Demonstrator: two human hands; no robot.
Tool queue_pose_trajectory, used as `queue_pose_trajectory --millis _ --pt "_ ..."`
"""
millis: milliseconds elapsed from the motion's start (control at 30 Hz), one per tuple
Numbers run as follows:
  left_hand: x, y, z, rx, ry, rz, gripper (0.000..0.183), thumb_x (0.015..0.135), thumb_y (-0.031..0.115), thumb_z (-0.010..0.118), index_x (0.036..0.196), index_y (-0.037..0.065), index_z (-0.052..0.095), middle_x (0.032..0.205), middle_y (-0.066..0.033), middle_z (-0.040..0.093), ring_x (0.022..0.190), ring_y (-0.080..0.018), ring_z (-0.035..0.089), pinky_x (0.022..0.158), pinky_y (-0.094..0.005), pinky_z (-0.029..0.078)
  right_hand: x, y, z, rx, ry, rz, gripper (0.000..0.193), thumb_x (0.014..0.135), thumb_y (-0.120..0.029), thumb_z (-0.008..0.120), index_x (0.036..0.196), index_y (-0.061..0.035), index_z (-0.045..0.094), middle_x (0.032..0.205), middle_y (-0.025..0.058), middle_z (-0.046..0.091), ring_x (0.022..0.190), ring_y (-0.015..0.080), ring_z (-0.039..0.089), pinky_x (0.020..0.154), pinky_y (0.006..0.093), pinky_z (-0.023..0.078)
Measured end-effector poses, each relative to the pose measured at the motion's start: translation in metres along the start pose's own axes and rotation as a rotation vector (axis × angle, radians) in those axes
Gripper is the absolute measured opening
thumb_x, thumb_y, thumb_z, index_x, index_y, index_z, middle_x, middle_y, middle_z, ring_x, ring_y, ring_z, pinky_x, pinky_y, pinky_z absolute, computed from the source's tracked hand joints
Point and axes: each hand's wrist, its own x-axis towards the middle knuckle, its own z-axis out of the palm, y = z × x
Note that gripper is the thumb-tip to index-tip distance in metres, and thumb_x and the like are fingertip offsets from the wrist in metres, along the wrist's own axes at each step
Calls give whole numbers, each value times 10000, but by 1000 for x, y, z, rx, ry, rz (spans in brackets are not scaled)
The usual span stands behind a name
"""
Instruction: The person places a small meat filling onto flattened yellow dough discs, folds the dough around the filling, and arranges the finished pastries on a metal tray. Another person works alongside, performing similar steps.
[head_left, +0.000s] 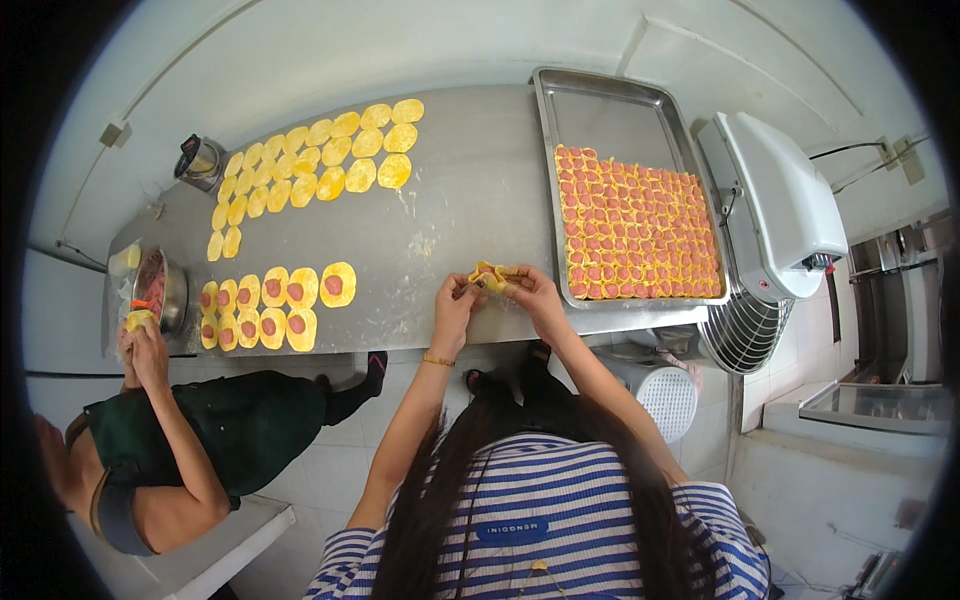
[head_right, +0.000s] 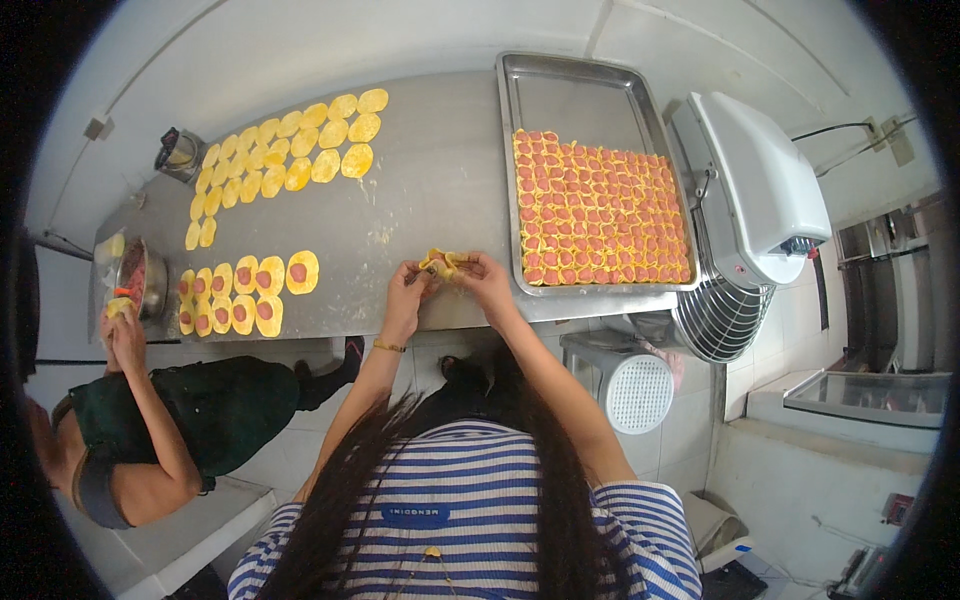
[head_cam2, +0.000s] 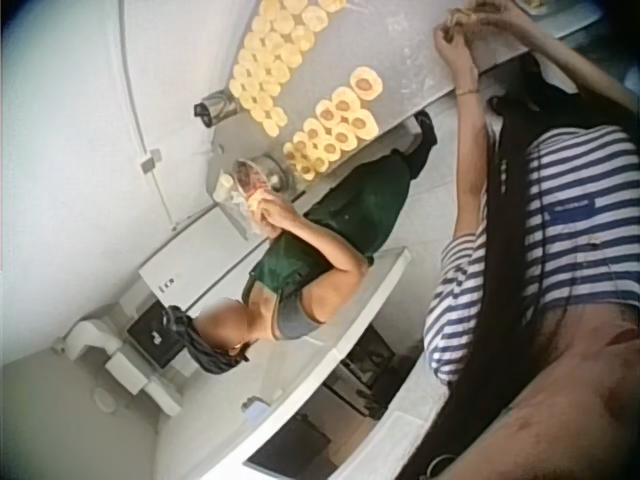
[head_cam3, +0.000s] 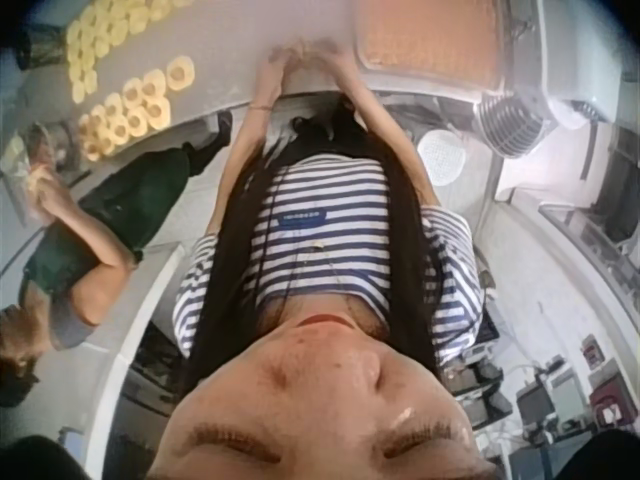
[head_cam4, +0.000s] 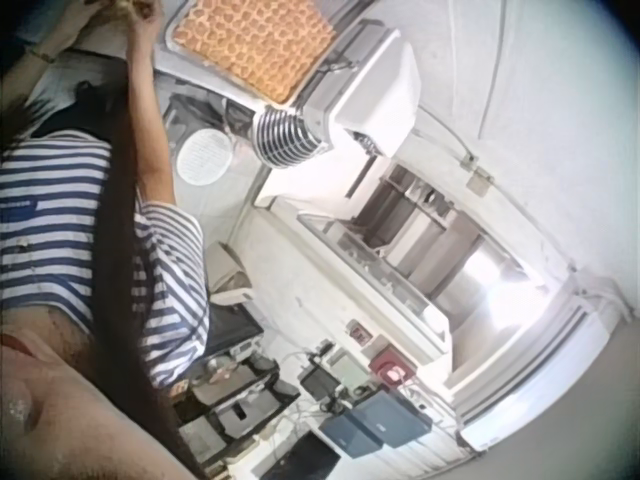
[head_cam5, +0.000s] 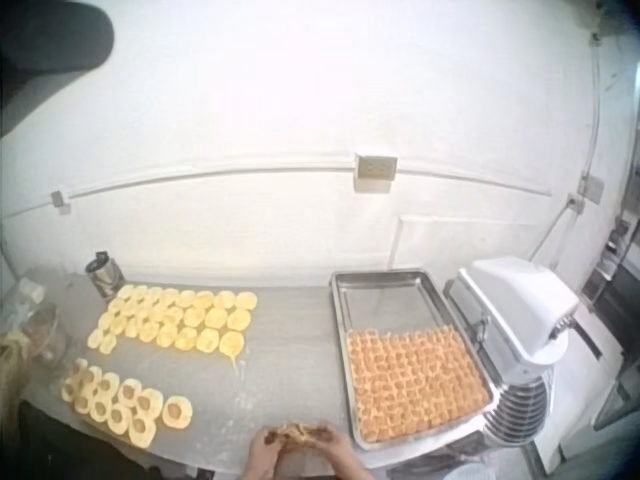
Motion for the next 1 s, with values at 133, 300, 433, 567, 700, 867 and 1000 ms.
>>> queue_pose_trajectory --millis 133,300,433,567,700,867,1000 --pt "-13 12 12 -34 -30 59 172 882 18 577 1052 26 546 1007 -25 564 893 -101 570 740 -224 494 3 -2 -3 -155 -4 15 191 805 12 644 995 32 637 894 60 671 825 122 628 739 250 497" --pt "-23 25 14 -43 -73 17 225 871 3 572 1095 11 548 1046 -40 574 936 -125 591 809 -254 499 18 -9 -20 -464 -3 62 245 779 10 661 1023 24 638 884 61 678 822 126 637 728 257 504" --pt "-9 13 10 409 -21 246 170 827 -25 606 994 -1 593 1088 -67 596 944 -143 598 824 -273 498 18 -13 -21 -674 -91 -26 327 758 22 670 1080 18 616 935 68 667 858 124 632 767 254 510" --pt "-7 1 8 755 45 570 195 722 -55 692 884 -7 593 1005 -130 633 854 -203 655 734 -278 530 14 -13 -19 -762 -150 -121 392 718 17 689 1100 12 601 957 103 674 887 180 654 838 289 519" --pt "-12 -2 11 701 3 370 215 717 -42 713 875 1 573 943 -124 662 819 -221 668 707 -308 538 22 -8 -22 -895 -163 -163 414 698 33 675 1104 -9 601 971 152 668 912 234 661 809 318 532" --pt "-10 1 21 667 62 253 272 711 2 742 934 14 587 862 -118 686 783 -231 681 712 -325 540 36 -5 -22 -1061 -303 -279 397 682 41 656 1070 -33 615 934 163 651 880 299 653 754 361 524" --pt "-6 3 20 812 -17 275 301 731 25 737 1006 12 614 866 -116 685 793 -203 678 722 -310 534 35 -15 -23 -1170 -271 -424 332 697 36 628 1023 -25 632 891 147 638 829 327 637 739 381 518"
